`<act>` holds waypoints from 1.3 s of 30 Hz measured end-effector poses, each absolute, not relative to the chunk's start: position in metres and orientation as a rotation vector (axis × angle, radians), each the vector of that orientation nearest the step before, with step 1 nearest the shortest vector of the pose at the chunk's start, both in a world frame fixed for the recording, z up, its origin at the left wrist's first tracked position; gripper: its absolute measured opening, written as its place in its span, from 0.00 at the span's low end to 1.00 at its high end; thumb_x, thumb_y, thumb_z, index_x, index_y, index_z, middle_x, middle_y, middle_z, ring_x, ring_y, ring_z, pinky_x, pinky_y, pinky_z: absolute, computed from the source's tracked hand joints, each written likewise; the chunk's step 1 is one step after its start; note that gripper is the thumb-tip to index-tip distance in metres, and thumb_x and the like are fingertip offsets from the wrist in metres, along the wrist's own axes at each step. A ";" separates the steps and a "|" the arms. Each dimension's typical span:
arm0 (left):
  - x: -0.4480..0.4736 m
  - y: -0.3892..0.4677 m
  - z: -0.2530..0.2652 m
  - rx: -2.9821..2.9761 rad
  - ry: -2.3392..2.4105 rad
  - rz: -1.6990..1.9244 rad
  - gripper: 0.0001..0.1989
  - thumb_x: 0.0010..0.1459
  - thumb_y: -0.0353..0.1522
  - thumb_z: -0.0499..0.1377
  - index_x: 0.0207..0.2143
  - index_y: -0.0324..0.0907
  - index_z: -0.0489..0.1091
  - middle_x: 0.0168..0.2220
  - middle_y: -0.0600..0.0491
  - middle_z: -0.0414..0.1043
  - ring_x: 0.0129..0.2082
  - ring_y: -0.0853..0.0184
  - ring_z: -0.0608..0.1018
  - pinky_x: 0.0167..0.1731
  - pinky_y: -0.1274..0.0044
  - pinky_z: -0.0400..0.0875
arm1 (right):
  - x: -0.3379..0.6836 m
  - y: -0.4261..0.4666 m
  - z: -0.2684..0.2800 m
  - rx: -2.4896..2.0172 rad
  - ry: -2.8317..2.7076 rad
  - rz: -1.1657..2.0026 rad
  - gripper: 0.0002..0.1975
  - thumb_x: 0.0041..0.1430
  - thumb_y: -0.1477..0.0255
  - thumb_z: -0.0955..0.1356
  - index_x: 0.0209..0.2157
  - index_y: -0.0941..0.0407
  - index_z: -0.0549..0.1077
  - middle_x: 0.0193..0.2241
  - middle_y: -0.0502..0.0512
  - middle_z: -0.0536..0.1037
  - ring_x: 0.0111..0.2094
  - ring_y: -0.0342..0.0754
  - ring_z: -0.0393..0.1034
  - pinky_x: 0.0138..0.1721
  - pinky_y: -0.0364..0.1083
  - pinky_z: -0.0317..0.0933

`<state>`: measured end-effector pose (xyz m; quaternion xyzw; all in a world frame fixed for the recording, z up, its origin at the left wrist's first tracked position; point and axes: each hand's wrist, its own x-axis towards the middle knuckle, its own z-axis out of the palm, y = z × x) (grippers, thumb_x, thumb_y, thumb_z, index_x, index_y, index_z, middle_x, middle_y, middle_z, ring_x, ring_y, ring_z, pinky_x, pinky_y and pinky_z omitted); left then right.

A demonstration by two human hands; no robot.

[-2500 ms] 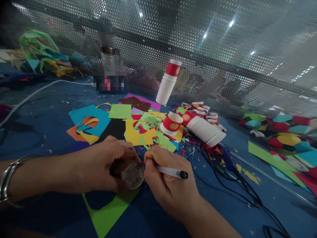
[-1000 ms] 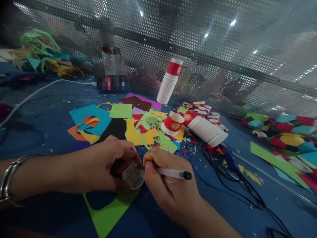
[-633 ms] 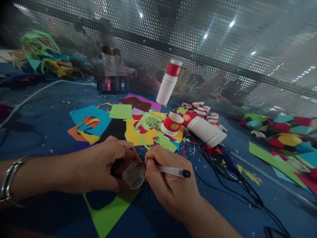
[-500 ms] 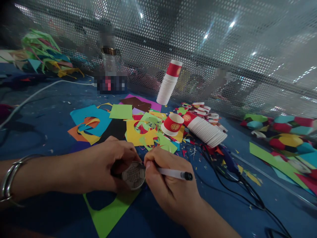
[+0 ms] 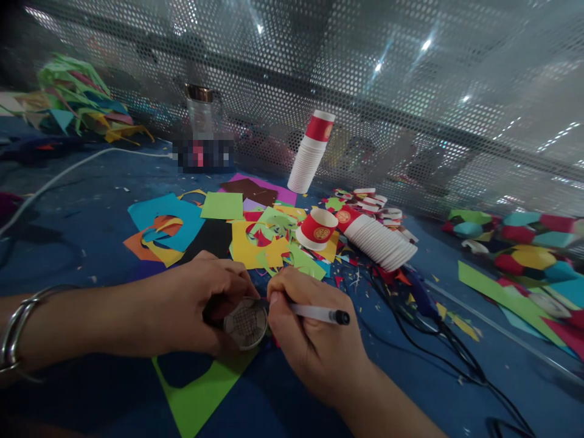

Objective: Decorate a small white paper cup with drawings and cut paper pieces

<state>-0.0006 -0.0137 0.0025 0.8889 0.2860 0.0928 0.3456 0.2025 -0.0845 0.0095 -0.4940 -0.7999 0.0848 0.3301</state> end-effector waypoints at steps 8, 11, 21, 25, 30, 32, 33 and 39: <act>-0.001 -0.014 0.008 2.284 0.770 0.186 0.15 0.48 0.39 0.66 0.24 0.41 0.63 0.29 0.59 0.68 0.34 0.67 0.68 0.37 0.73 0.53 | 0.199 -0.087 0.011 -1.254 -2.084 0.218 0.11 0.65 0.77 0.60 0.30 0.55 0.70 0.21 0.46 0.71 0.21 0.40 0.65 0.24 0.42 0.58; -0.002 -0.014 0.011 2.290 0.775 0.163 0.14 0.48 0.39 0.66 0.25 0.41 0.64 0.28 0.59 0.67 0.33 0.67 0.67 0.36 0.73 0.54 | 0.199 -0.086 0.011 -1.242 -2.106 0.213 0.11 0.64 0.78 0.60 0.30 0.55 0.70 0.21 0.47 0.71 0.21 0.41 0.65 0.23 0.42 0.57; -0.001 -0.015 0.011 2.267 0.811 0.166 0.16 0.46 0.38 0.68 0.24 0.42 0.62 0.30 0.59 0.69 0.34 0.66 0.66 0.35 0.73 0.54 | 0.198 -0.086 0.011 -1.245 -2.108 0.230 0.11 0.64 0.78 0.60 0.29 0.56 0.69 0.21 0.46 0.71 0.21 0.39 0.64 0.24 0.41 0.57; -0.001 -0.014 0.006 2.297 0.784 0.208 0.16 0.46 0.36 0.67 0.23 0.41 0.62 0.31 0.60 0.69 0.34 0.67 0.67 0.36 0.73 0.53 | 0.200 -0.084 0.009 -1.266 -2.094 0.237 0.11 0.65 0.77 0.60 0.30 0.55 0.69 0.21 0.45 0.71 0.21 0.39 0.65 0.25 0.41 0.57; -0.001 -0.013 0.001 2.314 0.740 0.258 0.16 0.46 0.34 0.67 0.23 0.39 0.61 0.34 0.61 0.72 0.34 0.69 0.69 0.38 0.72 0.51 | 0.203 -0.084 0.007 -1.306 -2.055 0.273 0.11 0.66 0.77 0.60 0.30 0.55 0.68 0.21 0.44 0.69 0.20 0.39 0.64 0.25 0.41 0.58; -0.001 -0.014 0.002 2.309 0.753 0.259 0.15 0.47 0.35 0.67 0.23 0.40 0.61 0.33 0.61 0.71 0.34 0.69 0.69 0.38 0.72 0.51 | 0.203 -0.084 0.006 -1.298 -2.058 0.262 0.11 0.66 0.76 0.60 0.30 0.55 0.68 0.21 0.44 0.69 0.20 0.39 0.64 0.26 0.41 0.58; -0.001 -0.014 0.002 2.308 0.761 0.255 0.15 0.47 0.35 0.67 0.23 0.40 0.62 0.33 0.60 0.71 0.34 0.69 0.68 0.37 0.72 0.51 | 0.202 -0.085 0.006 -1.294 -2.060 0.257 0.10 0.66 0.77 0.60 0.30 0.55 0.69 0.21 0.44 0.70 0.20 0.39 0.64 0.26 0.41 0.58; -0.002 -0.016 0.008 2.288 0.798 0.198 0.14 0.46 0.37 0.68 0.26 0.42 0.66 0.28 0.61 0.67 0.33 0.68 0.67 0.37 0.74 0.53 | 0.200 -0.086 0.008 -1.268 -2.068 0.231 0.11 0.65 0.77 0.60 0.30 0.55 0.70 0.22 0.45 0.71 0.21 0.39 0.65 0.26 0.41 0.58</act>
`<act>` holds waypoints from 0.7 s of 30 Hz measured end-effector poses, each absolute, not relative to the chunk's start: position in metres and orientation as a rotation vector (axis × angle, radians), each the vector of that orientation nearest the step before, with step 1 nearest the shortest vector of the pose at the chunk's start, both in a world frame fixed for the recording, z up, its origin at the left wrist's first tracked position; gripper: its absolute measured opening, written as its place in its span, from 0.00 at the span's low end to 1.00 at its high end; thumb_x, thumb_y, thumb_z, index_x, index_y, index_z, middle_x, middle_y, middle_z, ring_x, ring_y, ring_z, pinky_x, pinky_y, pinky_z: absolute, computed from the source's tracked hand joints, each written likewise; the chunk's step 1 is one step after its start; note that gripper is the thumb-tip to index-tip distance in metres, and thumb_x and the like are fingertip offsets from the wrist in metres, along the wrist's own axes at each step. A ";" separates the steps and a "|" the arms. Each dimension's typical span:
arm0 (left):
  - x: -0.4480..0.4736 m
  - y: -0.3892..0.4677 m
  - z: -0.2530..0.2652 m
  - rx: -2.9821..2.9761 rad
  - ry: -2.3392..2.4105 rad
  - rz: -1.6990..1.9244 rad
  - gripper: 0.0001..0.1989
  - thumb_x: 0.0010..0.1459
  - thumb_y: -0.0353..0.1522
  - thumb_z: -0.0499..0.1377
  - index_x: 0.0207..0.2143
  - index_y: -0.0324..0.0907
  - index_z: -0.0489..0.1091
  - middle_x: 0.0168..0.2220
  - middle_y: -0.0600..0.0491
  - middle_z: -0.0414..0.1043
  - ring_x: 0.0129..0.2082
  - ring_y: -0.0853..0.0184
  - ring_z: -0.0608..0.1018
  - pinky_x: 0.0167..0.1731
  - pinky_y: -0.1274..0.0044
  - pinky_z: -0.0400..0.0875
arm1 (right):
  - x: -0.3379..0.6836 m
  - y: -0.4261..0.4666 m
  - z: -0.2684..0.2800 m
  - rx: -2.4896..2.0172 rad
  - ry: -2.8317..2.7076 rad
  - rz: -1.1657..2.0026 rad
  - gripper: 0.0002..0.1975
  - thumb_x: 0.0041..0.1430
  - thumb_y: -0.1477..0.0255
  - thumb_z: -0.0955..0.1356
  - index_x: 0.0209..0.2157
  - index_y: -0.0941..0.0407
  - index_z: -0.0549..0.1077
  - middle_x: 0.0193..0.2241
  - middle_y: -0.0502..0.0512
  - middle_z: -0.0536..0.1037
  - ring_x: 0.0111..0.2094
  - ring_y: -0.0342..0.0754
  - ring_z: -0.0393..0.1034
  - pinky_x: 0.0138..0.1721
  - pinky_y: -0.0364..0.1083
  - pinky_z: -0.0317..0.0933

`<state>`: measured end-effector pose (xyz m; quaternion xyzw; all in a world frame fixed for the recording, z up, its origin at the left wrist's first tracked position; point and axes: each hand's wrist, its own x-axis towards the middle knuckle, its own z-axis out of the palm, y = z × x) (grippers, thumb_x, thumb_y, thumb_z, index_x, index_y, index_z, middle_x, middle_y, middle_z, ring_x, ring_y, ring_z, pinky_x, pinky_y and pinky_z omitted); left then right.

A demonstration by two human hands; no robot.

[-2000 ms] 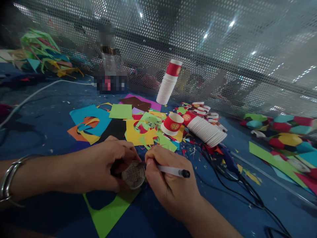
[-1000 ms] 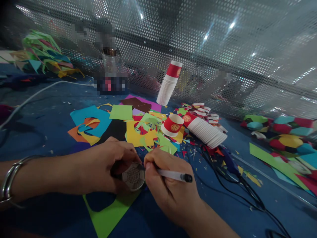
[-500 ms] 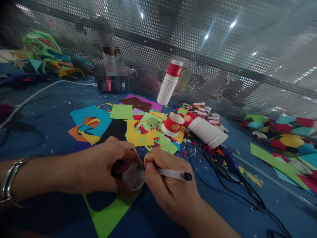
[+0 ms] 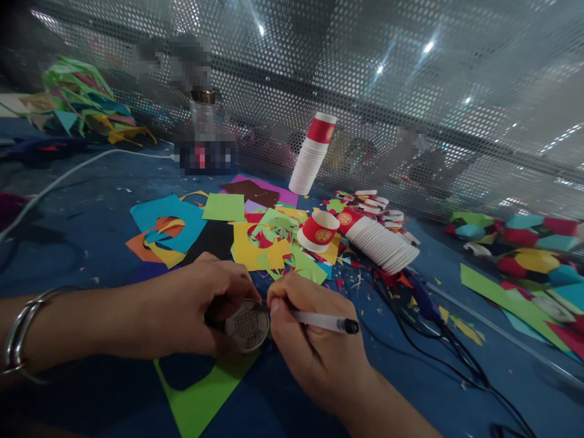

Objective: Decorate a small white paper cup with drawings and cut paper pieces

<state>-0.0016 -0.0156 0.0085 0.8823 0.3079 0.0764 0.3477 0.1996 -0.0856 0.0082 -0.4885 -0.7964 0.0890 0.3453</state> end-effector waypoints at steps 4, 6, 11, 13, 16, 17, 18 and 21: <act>-0.001 -0.015 0.012 2.277 0.804 0.179 0.15 0.46 0.37 0.69 0.26 0.41 0.65 0.27 0.60 0.66 0.32 0.68 0.66 0.37 0.74 0.54 | 0.198 -0.086 0.010 -1.243 -2.096 0.225 0.11 0.65 0.77 0.60 0.29 0.56 0.70 0.21 0.46 0.70 0.21 0.39 0.64 0.25 0.41 0.58; -0.001 -0.015 0.013 2.290 0.799 0.170 0.15 0.47 0.37 0.68 0.26 0.41 0.64 0.27 0.60 0.66 0.32 0.68 0.66 0.36 0.74 0.54 | 0.198 -0.086 0.010 -1.233 -2.101 0.230 0.11 0.65 0.78 0.60 0.29 0.56 0.70 0.21 0.45 0.70 0.21 0.39 0.64 0.24 0.41 0.58; -0.001 -0.015 0.010 2.311 0.791 0.188 0.14 0.47 0.36 0.67 0.25 0.41 0.64 0.27 0.60 0.67 0.32 0.68 0.67 0.36 0.74 0.53 | 0.199 -0.084 0.009 -1.246 -2.106 0.226 0.11 0.65 0.77 0.60 0.30 0.56 0.70 0.22 0.46 0.71 0.21 0.39 0.65 0.25 0.41 0.57; -0.001 -0.015 0.007 2.319 0.777 0.224 0.14 0.46 0.35 0.67 0.24 0.41 0.63 0.29 0.60 0.68 0.33 0.68 0.67 0.36 0.73 0.53 | 0.201 -0.084 0.008 -1.263 -2.104 0.220 0.11 0.65 0.77 0.60 0.30 0.55 0.69 0.21 0.45 0.71 0.21 0.39 0.65 0.25 0.41 0.57; -0.001 -0.014 0.005 2.325 0.763 0.243 0.15 0.46 0.34 0.67 0.23 0.40 0.62 0.30 0.60 0.69 0.33 0.69 0.68 0.37 0.73 0.52 | 0.202 -0.084 0.007 -1.281 -2.088 0.228 0.11 0.66 0.77 0.60 0.30 0.55 0.69 0.21 0.45 0.70 0.21 0.39 0.64 0.25 0.41 0.57; -0.001 -0.014 0.005 2.325 0.763 0.236 0.15 0.46 0.34 0.68 0.23 0.40 0.62 0.30 0.61 0.69 0.33 0.69 0.68 0.37 0.73 0.52 | 0.202 -0.084 0.007 -1.282 -2.086 0.232 0.11 0.66 0.77 0.60 0.30 0.55 0.69 0.20 0.45 0.70 0.20 0.39 0.64 0.25 0.41 0.57; -0.001 -0.014 0.006 2.325 0.766 0.228 0.15 0.46 0.34 0.68 0.23 0.40 0.63 0.29 0.61 0.68 0.32 0.69 0.68 0.37 0.73 0.52 | 0.202 -0.084 0.007 -1.281 -2.085 0.234 0.11 0.66 0.77 0.60 0.30 0.55 0.69 0.20 0.45 0.70 0.20 0.40 0.64 0.24 0.42 0.57; -0.002 -0.014 0.007 2.316 0.779 0.204 0.15 0.46 0.36 0.69 0.24 0.41 0.64 0.29 0.60 0.68 0.33 0.68 0.68 0.36 0.74 0.53 | 0.201 -0.085 0.007 -1.285 -2.074 0.229 0.11 0.66 0.77 0.60 0.30 0.55 0.69 0.20 0.45 0.71 0.21 0.40 0.65 0.25 0.42 0.58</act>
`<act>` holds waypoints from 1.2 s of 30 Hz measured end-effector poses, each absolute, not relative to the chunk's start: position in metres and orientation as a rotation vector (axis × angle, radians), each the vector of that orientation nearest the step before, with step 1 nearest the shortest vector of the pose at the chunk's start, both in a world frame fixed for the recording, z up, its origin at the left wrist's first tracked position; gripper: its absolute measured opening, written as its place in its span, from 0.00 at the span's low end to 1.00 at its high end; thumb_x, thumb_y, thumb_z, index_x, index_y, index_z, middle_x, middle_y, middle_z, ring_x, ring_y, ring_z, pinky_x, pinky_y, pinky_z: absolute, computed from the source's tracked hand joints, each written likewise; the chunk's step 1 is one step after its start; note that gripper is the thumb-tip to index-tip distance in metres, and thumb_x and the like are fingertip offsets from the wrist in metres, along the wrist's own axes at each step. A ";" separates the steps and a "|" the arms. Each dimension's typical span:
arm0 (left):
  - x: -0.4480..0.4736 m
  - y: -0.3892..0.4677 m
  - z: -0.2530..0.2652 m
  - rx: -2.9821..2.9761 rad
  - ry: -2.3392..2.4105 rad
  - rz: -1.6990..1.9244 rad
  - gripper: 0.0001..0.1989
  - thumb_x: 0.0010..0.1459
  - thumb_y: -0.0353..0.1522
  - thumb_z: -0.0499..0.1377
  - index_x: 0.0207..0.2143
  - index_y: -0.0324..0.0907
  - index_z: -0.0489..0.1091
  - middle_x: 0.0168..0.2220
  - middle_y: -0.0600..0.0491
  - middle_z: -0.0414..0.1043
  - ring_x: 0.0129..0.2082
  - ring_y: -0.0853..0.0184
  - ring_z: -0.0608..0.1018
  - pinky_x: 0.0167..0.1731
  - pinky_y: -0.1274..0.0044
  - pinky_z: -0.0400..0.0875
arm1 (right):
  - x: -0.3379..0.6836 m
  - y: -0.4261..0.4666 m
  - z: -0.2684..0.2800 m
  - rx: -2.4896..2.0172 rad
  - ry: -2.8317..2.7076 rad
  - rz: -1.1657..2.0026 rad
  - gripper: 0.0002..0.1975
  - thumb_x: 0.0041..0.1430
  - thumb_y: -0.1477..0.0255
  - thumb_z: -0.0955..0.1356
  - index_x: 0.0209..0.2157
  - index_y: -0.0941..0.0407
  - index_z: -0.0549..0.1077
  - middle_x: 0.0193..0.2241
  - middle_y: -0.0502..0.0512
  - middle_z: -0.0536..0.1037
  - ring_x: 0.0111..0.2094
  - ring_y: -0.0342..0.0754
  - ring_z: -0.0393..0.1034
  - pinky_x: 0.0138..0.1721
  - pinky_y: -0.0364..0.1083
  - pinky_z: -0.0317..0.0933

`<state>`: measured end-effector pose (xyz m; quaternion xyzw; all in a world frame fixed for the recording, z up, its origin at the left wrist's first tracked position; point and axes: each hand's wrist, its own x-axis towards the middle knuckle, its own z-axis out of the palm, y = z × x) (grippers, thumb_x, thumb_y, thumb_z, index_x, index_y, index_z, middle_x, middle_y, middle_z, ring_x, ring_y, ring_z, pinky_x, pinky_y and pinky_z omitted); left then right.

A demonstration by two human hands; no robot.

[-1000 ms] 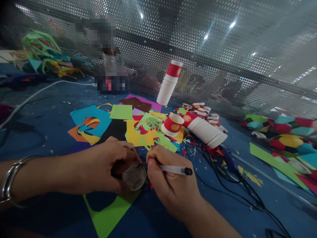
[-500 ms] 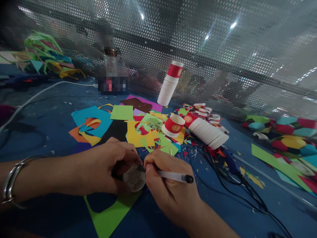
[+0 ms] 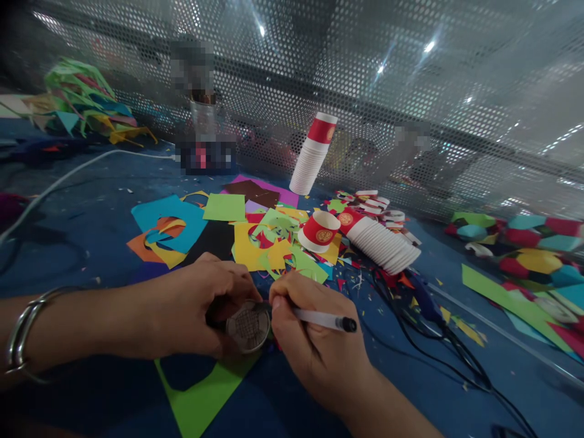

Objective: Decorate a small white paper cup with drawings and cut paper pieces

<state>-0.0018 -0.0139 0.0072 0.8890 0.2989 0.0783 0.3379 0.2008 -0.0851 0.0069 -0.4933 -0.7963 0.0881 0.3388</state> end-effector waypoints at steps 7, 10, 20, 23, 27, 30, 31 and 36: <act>-0.002 -0.014 0.010 2.297 0.796 0.175 0.13 0.48 0.38 0.67 0.26 0.41 0.66 0.28 0.60 0.67 0.32 0.69 0.67 0.37 0.74 0.54 | 0.198 -0.086 0.008 -1.237 -2.096 0.244 0.11 0.65 0.77 0.60 0.31 0.55 0.70 0.22 0.46 0.71 0.21 0.40 0.65 0.24 0.42 0.58; -0.002 -0.014 0.012 2.299 0.776 0.148 0.13 0.48 0.38 0.67 0.27 0.41 0.65 0.28 0.59 0.67 0.32 0.68 0.67 0.36 0.73 0.54 | 0.198 -0.086 0.009 -1.232 -2.092 0.251 0.11 0.65 0.78 0.60 0.30 0.56 0.70 0.22 0.46 0.71 0.21 0.40 0.65 0.24 0.42 0.58; 0.000 -0.016 0.010 2.311 0.787 0.194 0.15 0.46 0.35 0.67 0.23 0.40 0.62 0.31 0.59 0.70 0.34 0.67 0.68 0.37 0.73 0.53 | 0.200 -0.084 0.008 -1.263 -2.089 0.221 0.11 0.65 0.78 0.60 0.31 0.56 0.70 0.22 0.47 0.71 0.22 0.40 0.65 0.25 0.42 0.58; -0.001 -0.015 0.009 2.302 0.790 0.204 0.13 0.45 0.35 0.67 0.25 0.41 0.64 0.29 0.60 0.68 0.33 0.67 0.68 0.36 0.73 0.53 | 0.200 -0.084 0.008 -1.258 -2.087 0.223 0.10 0.65 0.78 0.61 0.31 0.56 0.70 0.23 0.46 0.71 0.22 0.40 0.65 0.25 0.41 0.58; -0.002 -0.015 0.011 2.291 0.790 0.172 0.13 0.47 0.37 0.67 0.27 0.42 0.66 0.28 0.59 0.67 0.33 0.67 0.68 0.35 0.74 0.54 | 0.198 -0.086 0.009 -1.249 -2.074 0.246 0.11 0.65 0.78 0.60 0.30 0.56 0.70 0.22 0.47 0.71 0.23 0.41 0.67 0.26 0.42 0.59; -0.002 -0.015 0.011 2.287 0.794 0.174 0.15 0.47 0.38 0.67 0.25 0.41 0.64 0.27 0.59 0.67 0.33 0.67 0.67 0.35 0.74 0.54 | 0.197 -0.086 0.009 -1.236 -2.090 0.250 0.11 0.64 0.78 0.60 0.30 0.56 0.70 0.22 0.47 0.71 0.22 0.41 0.66 0.25 0.42 0.59; -0.002 -0.015 0.011 2.288 0.796 0.177 0.15 0.46 0.38 0.67 0.25 0.41 0.64 0.27 0.59 0.67 0.33 0.67 0.67 0.35 0.74 0.55 | 0.197 -0.086 0.009 -1.235 -2.093 0.253 0.11 0.64 0.78 0.60 0.29 0.56 0.70 0.22 0.48 0.71 0.22 0.41 0.66 0.24 0.42 0.58; 0.000 -0.016 0.010 2.282 0.814 0.178 0.15 0.46 0.37 0.68 0.25 0.42 0.64 0.27 0.59 0.67 0.33 0.67 0.67 0.33 0.75 0.55 | 0.198 -0.086 0.009 -1.234 -2.105 0.258 0.10 0.65 0.78 0.60 0.31 0.56 0.70 0.22 0.47 0.72 0.21 0.41 0.66 0.23 0.42 0.57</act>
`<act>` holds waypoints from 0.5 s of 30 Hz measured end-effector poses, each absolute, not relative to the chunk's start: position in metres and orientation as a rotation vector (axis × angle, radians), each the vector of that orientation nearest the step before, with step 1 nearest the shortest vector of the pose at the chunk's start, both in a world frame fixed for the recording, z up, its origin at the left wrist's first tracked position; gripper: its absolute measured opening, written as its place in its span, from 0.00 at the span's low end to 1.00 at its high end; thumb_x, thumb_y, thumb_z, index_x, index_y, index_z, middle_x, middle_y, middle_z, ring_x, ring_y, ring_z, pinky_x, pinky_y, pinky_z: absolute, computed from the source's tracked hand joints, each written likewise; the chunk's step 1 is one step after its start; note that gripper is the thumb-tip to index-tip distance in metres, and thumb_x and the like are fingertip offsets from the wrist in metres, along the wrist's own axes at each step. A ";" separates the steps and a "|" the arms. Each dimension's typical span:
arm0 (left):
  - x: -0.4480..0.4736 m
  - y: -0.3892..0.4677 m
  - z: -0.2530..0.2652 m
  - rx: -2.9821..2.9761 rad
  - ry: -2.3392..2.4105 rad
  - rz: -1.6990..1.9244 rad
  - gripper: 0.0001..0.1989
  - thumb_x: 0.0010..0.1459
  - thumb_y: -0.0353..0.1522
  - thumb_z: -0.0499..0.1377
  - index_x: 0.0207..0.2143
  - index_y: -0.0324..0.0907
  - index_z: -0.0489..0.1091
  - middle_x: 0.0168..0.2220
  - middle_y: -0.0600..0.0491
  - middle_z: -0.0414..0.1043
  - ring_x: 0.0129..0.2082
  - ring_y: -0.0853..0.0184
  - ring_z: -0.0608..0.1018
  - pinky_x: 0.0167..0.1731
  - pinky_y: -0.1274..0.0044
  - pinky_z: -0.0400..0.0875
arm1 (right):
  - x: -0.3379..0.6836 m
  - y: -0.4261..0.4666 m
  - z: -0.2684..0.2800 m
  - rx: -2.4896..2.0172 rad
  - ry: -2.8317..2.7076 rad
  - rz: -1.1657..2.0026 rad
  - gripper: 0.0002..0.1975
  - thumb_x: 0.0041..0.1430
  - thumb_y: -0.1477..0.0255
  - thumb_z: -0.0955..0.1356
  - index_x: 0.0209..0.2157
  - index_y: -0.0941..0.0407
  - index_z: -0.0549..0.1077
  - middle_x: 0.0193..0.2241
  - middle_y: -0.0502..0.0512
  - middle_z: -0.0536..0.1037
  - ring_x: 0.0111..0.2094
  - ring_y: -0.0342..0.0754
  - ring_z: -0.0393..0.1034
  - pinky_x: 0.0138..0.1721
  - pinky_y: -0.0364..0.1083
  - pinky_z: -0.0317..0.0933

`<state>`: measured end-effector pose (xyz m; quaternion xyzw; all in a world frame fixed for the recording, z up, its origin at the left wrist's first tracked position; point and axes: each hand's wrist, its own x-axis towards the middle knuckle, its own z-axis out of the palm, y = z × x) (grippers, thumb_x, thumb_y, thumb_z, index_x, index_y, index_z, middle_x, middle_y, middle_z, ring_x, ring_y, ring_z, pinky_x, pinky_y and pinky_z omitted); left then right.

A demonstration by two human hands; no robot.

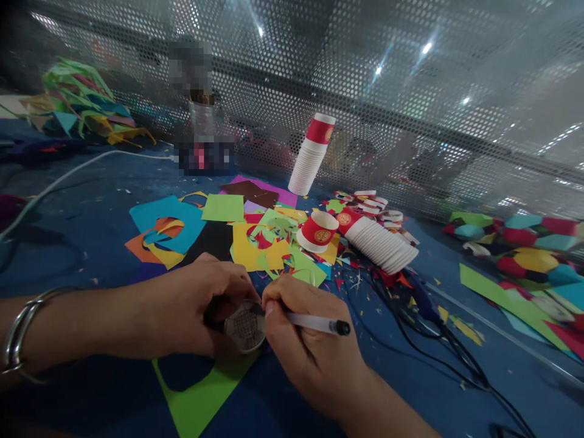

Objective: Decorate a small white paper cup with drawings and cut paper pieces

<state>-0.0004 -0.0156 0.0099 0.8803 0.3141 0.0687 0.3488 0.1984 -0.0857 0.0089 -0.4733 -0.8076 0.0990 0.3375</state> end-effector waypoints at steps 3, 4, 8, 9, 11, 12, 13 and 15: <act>0.000 -0.016 0.009 2.286 0.821 0.185 0.14 0.45 0.36 0.68 0.25 0.42 0.65 0.26 0.59 0.66 0.32 0.67 0.66 0.34 0.75 0.54 | 0.199 -0.085 0.009 -1.235 -2.112 0.250 0.10 0.65 0.78 0.60 0.31 0.56 0.70 0.22 0.47 0.72 0.21 0.41 0.65 0.24 0.42 0.57; 0.000 -0.016 0.009 2.289 0.822 0.189 0.13 0.45 0.36 0.68 0.26 0.42 0.65 0.27 0.59 0.66 0.32 0.67 0.66 0.34 0.75 0.54 | 0.200 -0.085 0.008 -1.235 -2.116 0.244 0.10 0.65 0.78 0.60 0.31 0.56 0.69 0.22 0.47 0.72 0.22 0.41 0.65 0.24 0.42 0.57; 0.000 -0.015 0.007 2.287 0.820 0.177 0.12 0.46 0.37 0.67 0.28 0.42 0.69 0.29 0.58 0.68 0.33 0.66 0.67 0.33 0.75 0.54 | 0.201 -0.084 0.007 -1.252 -2.122 0.219 0.10 0.65 0.77 0.60 0.31 0.56 0.70 0.23 0.48 0.72 0.23 0.41 0.66 0.25 0.42 0.58; 0.000 -0.015 0.007 2.281 0.821 0.170 0.12 0.46 0.37 0.67 0.29 0.42 0.69 0.29 0.58 0.68 0.33 0.66 0.68 0.33 0.75 0.54 | 0.201 -0.084 0.007 -1.255 -2.122 0.216 0.10 0.66 0.77 0.60 0.32 0.56 0.70 0.23 0.48 0.72 0.23 0.41 0.66 0.25 0.42 0.58; -0.001 -0.015 0.008 2.272 0.823 0.167 0.11 0.45 0.37 0.66 0.29 0.42 0.69 0.28 0.58 0.68 0.33 0.66 0.68 0.33 0.75 0.55 | 0.201 -0.084 0.007 -1.252 -2.125 0.215 0.10 0.65 0.77 0.60 0.32 0.56 0.70 0.23 0.48 0.72 0.23 0.41 0.66 0.26 0.42 0.58; -0.001 -0.015 0.008 2.271 0.819 0.163 0.11 0.45 0.37 0.66 0.29 0.42 0.69 0.28 0.58 0.68 0.34 0.66 0.68 0.33 0.75 0.55 | 0.200 -0.084 0.008 -1.252 -2.126 0.218 0.10 0.65 0.77 0.60 0.31 0.56 0.70 0.23 0.48 0.72 0.23 0.41 0.66 0.26 0.42 0.59; -0.002 -0.015 0.009 2.268 0.815 0.157 0.11 0.46 0.36 0.66 0.28 0.42 0.68 0.28 0.58 0.68 0.33 0.66 0.68 0.33 0.75 0.55 | 0.200 -0.084 0.009 -1.255 -2.124 0.222 0.10 0.65 0.77 0.60 0.31 0.56 0.70 0.23 0.48 0.73 0.23 0.42 0.67 0.26 0.42 0.59; -0.002 -0.015 0.010 2.265 0.813 0.152 0.11 0.46 0.37 0.65 0.28 0.42 0.68 0.28 0.58 0.68 0.34 0.65 0.68 0.32 0.75 0.56 | 0.199 -0.085 0.010 -1.259 -2.114 0.228 0.11 0.65 0.77 0.60 0.31 0.56 0.70 0.23 0.48 0.73 0.23 0.42 0.67 0.26 0.43 0.60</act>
